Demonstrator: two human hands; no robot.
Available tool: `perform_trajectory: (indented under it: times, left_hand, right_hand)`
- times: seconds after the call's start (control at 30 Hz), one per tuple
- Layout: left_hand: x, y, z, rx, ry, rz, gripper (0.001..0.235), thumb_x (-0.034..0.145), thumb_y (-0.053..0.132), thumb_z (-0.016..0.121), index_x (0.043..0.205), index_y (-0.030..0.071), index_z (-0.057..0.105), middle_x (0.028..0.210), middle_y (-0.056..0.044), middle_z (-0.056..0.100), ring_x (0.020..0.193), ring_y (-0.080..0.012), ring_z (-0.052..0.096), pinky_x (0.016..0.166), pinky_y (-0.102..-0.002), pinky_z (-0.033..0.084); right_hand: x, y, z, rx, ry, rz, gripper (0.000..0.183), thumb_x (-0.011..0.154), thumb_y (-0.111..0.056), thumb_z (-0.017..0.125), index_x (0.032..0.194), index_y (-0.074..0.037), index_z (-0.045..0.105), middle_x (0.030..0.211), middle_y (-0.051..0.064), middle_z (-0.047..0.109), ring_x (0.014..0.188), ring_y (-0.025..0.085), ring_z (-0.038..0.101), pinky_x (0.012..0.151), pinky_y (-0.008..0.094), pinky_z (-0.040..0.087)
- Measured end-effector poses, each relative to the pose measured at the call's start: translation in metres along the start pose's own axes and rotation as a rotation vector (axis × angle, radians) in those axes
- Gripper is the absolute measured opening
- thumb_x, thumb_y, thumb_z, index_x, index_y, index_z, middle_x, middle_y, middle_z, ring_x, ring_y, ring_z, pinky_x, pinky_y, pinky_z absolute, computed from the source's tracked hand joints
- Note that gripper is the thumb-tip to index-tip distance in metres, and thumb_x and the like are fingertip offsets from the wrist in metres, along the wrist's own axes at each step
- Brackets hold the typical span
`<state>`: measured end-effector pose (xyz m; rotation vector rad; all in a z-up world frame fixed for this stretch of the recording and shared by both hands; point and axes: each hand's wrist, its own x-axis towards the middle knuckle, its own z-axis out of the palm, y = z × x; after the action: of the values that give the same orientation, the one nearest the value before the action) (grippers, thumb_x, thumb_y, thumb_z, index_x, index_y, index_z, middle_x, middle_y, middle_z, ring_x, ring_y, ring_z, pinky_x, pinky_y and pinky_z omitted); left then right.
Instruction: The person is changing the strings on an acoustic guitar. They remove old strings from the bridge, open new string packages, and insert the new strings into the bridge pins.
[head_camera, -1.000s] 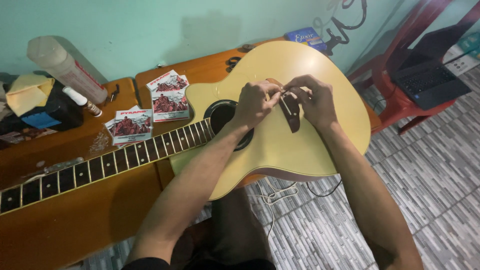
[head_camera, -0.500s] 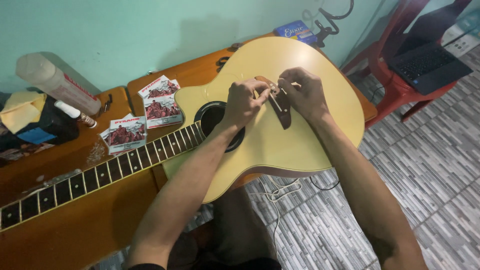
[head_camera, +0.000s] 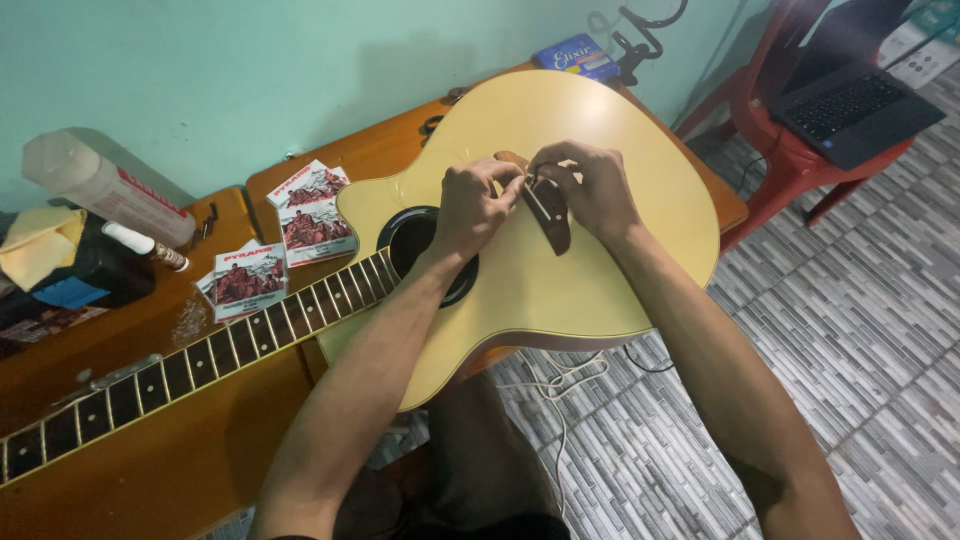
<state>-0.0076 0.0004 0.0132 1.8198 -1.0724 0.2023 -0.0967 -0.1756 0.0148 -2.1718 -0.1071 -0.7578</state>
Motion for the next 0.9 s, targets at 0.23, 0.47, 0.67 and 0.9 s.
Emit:
perform_trajectory:
  times: [0.23, 0.47, 0.67, 0.9]
  left_hand:
    - [0.0, -0.002, 0.002, -0.018, 0.004, -0.002, 0.014, 0.092, 0.014, 0.071, 0.079, 0.017, 0.076, 0.066, -0.004, 0.068, 0.058, -0.0181, 0.068, 0.049, -0.028, 0.055]
    - [0.0, 0.001, 0.001, -0.02, 0.005, -0.01, 0.014, 0.091, 0.011, 0.07, 0.08, 0.017, 0.077, 0.066, -0.004, 0.069, 0.059, -0.0184, 0.068, 0.048, -0.028, 0.056]
    - [0.0, 0.003, 0.0, -0.025, 0.009, -0.003, 0.015, 0.092, 0.015, 0.07, 0.078, 0.017, 0.076, 0.064, -0.004, 0.068, 0.057, -0.0182, 0.066, 0.049, -0.031, 0.056]
    - [0.002, 0.001, 0.002, -0.027, 0.0, 0.041, 0.018, 0.092, 0.013, 0.068, 0.075, 0.016, 0.074, 0.061, -0.004, 0.066, 0.06, -0.0203, 0.068, 0.05, -0.031, 0.056]
  right_hand:
    - [0.002, 0.011, -0.001, -0.044, 0.0, -0.067, 0.014, 0.098, -0.002, 0.073, 0.106, -0.012, 0.079, 0.091, 0.007, 0.076, 0.091, 0.026, 0.073, 0.077, 0.038, 0.059]
    - [0.001, 0.012, 0.001, -0.074, -0.015, -0.087, 0.016, 0.093, 0.0, 0.076, 0.104, -0.012, 0.08, 0.09, 0.008, 0.076, 0.088, 0.027, 0.072, 0.075, 0.037, 0.058]
    - [0.001, 0.009, 0.001, -0.136, 0.001, -0.191, 0.016, 0.088, 0.003, 0.078, 0.095, -0.011, 0.081, 0.095, 0.009, 0.073, 0.091, 0.03, 0.069, 0.073, 0.036, 0.058]
    - [0.0, 0.011, -0.002, -0.138, -0.01, -0.28, 0.019, 0.088, 0.007, 0.074, 0.088, -0.011, 0.081, 0.087, 0.011, 0.07, 0.083, 0.033, 0.069, 0.068, 0.039, 0.057]
